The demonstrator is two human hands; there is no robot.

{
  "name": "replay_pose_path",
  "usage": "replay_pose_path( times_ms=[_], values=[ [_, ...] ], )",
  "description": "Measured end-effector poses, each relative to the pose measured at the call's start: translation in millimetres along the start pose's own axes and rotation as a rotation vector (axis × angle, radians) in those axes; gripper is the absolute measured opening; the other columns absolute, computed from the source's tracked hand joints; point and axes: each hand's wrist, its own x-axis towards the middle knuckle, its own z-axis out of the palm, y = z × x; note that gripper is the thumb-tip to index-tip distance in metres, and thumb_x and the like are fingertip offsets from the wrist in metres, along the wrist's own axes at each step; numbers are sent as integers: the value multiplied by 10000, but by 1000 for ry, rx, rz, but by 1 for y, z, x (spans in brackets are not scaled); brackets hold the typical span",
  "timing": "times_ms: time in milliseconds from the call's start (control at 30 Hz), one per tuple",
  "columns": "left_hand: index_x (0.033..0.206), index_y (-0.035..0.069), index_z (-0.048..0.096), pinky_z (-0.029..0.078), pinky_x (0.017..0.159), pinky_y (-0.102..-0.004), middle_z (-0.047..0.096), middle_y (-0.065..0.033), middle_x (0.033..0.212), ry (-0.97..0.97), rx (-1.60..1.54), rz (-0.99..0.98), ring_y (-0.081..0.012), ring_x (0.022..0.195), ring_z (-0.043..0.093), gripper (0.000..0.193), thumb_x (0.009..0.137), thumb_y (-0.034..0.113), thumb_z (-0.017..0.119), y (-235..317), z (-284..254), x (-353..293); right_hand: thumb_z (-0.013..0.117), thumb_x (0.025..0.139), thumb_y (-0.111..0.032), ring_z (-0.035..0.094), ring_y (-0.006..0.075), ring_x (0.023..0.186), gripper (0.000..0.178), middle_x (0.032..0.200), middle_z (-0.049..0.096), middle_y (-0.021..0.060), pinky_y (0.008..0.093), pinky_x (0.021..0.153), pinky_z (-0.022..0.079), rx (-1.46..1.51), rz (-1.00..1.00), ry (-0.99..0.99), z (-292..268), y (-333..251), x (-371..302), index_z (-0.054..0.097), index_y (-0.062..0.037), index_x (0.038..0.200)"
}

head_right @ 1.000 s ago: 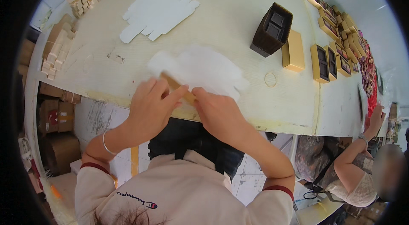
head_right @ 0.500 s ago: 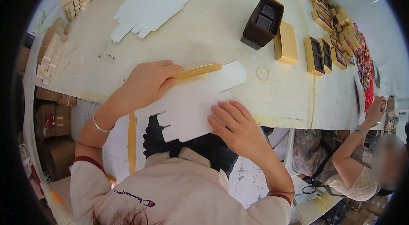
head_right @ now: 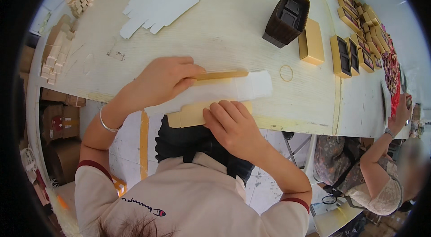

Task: The person folds flat cardboard pieces into small rectangular boxes and inserts a dark plastic tray into each one. The person repeats this process multiple times, placing the finished boxes on the table.

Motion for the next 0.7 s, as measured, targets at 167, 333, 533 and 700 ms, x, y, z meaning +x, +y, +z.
replay_pose_path(
  times_ms=[167,333,533,700],
  values=[
    [1018,58,644,456,615,-365,565,-88,782,12,-26,64,-277,720,572,204,817,49,610,-1,1,0,657,715,-84,549,245,805,233,863,530,96,343,694,471,58,52,-59,1,3,7,595,2,922],
    [1048,74,646,465,624,-366,568,-79,804,0,-18,44,-276,731,572,232,818,64,621,3,-1,-1,614,799,-79,595,287,796,113,827,586,96,370,670,478,192,212,-293,-6,26,40,594,-41,903],
    [1165,107,606,478,644,-360,553,-77,953,-14,-53,72,-272,770,574,319,849,145,622,11,2,-19,692,791,-272,577,242,830,212,816,581,57,352,714,455,82,139,-181,-9,42,37,629,-74,834],
    [1217,6,562,482,648,-360,519,-99,976,-2,37,37,-276,768,576,432,864,250,620,25,13,-31,694,762,-244,546,224,785,190,862,557,60,337,690,428,-90,84,-148,-23,48,30,634,-78,834]
  ],
)
